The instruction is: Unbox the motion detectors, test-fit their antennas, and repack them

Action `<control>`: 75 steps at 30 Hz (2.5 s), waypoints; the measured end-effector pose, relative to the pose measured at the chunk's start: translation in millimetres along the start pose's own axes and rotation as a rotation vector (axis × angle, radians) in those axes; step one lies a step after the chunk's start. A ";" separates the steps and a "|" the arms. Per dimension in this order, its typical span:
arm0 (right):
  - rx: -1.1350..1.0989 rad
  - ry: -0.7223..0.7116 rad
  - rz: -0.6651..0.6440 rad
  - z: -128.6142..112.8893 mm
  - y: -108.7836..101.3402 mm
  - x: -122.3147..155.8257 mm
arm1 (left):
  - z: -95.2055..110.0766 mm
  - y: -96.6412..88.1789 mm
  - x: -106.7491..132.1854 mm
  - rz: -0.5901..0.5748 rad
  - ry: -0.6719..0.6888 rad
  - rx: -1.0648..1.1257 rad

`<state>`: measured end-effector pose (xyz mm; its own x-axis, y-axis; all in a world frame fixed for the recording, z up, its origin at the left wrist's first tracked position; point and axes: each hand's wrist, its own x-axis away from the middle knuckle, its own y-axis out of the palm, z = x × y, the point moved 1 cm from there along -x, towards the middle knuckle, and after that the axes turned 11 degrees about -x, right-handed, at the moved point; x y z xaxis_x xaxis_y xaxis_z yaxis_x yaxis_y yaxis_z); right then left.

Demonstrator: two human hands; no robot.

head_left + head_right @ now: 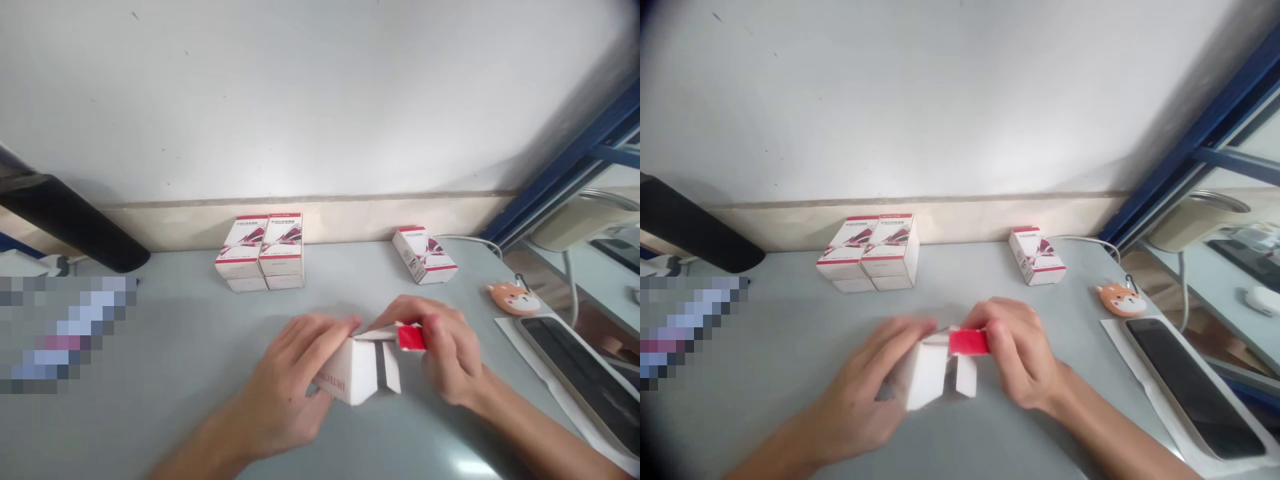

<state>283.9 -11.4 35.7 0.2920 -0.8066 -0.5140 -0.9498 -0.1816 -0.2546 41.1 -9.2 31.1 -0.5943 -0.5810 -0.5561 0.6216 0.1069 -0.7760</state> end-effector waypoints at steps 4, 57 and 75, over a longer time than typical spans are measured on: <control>-0.117 0.283 0.166 -2.9 6.1 -3.1 | -2.6 -0.6 3.2 0.149 0.129 -0.067; 0.407 0.092 -0.179 20.7 22.3 -5.6 | -5.7 -25.5 -10.4 -0.208 0.032 -0.154; 0.234 0.272 0.133 48.3 -36.9 -24.1 | -47.3 -33.5 -3.6 -0.347 -0.483 -0.037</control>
<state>317.4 42.0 17.9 0.0974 -0.9399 -0.3272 -0.9170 0.0431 -0.3967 -1.7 27.5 45.0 -0.4549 -0.8872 -0.0765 0.4091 -0.1319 -0.9029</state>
